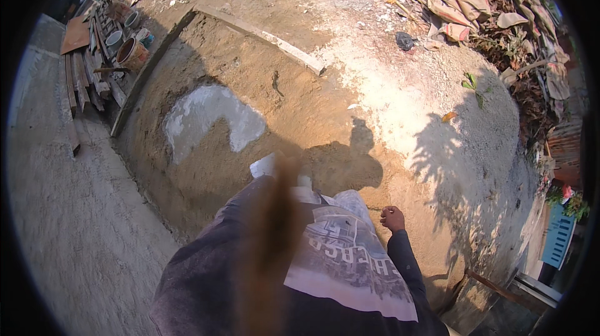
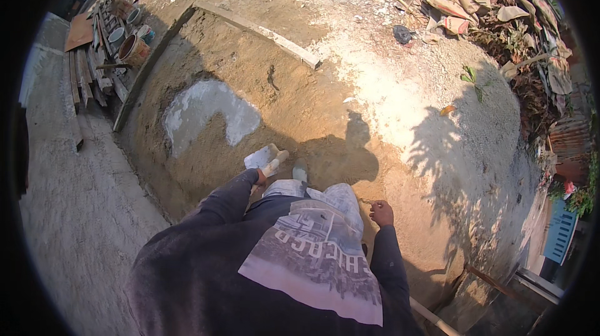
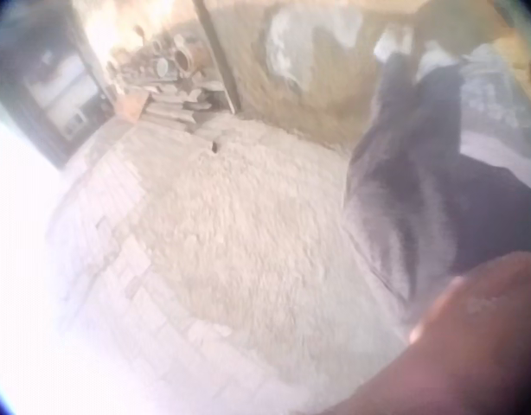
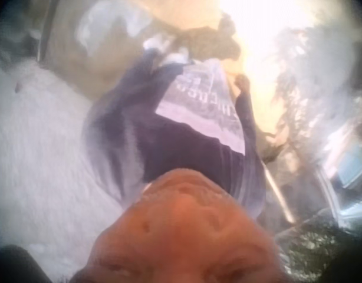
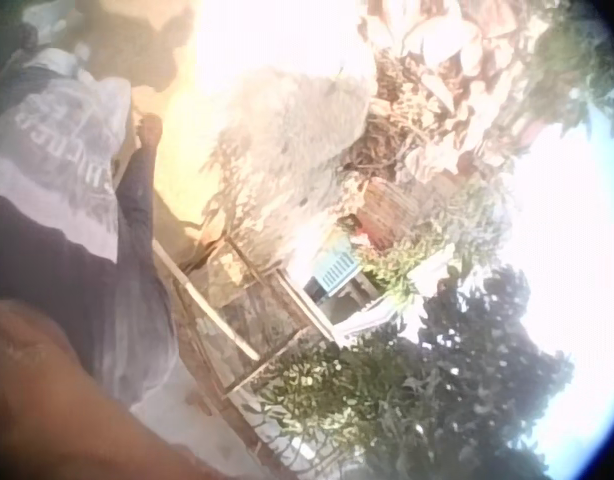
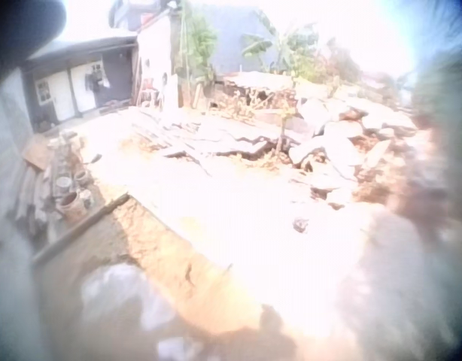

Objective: The person uses a hoe to mix sand and water in a circular depression on the ground, pulling dry sand into the center and stirring the mixture by hand near a wooden plank.

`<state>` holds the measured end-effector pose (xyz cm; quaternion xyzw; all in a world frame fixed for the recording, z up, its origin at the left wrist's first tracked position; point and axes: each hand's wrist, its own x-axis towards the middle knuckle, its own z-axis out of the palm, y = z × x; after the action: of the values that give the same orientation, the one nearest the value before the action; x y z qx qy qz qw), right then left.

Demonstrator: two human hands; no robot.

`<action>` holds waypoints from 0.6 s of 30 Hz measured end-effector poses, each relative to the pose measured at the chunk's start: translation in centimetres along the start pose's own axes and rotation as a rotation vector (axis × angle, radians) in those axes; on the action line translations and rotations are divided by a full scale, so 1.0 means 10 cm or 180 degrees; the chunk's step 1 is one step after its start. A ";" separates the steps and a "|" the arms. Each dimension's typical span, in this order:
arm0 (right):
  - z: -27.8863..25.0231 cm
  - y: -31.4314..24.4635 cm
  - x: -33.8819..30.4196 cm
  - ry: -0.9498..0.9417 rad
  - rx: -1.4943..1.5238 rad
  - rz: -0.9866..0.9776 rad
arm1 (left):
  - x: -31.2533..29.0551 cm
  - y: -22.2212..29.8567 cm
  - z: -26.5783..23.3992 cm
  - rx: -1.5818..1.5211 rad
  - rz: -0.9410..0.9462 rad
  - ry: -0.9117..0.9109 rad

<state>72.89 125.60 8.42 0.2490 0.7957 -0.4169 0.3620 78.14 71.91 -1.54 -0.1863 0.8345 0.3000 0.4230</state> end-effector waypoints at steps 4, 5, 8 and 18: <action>0.51 -0.86 0.36 -0.0583 -0.0291 -0.0435 | -0.08 0.32 -0.26 0.0260 -0.0206 -0.0023; 0.48 -1.13 0.43 -0.0669 -0.0258 -0.0543 | -0.02 0.64 -0.37 0.0289 -0.0174 0.0060; 0.96 -1.81 0.59 -0.1492 0.0057 -0.0235 | -0.07 1.15 -0.40 0.0132 -0.0372 0.0359; 2.19 -1.67 1.75 -0.0422 0.2467 0.1075 | -1.18 2.06 0.33 -0.0211 -0.0678 -0.0252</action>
<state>58.55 99.96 -5.72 0.4661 0.5032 -0.6351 0.3553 75.26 90.17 13.67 -0.2758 0.7823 0.2880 0.4786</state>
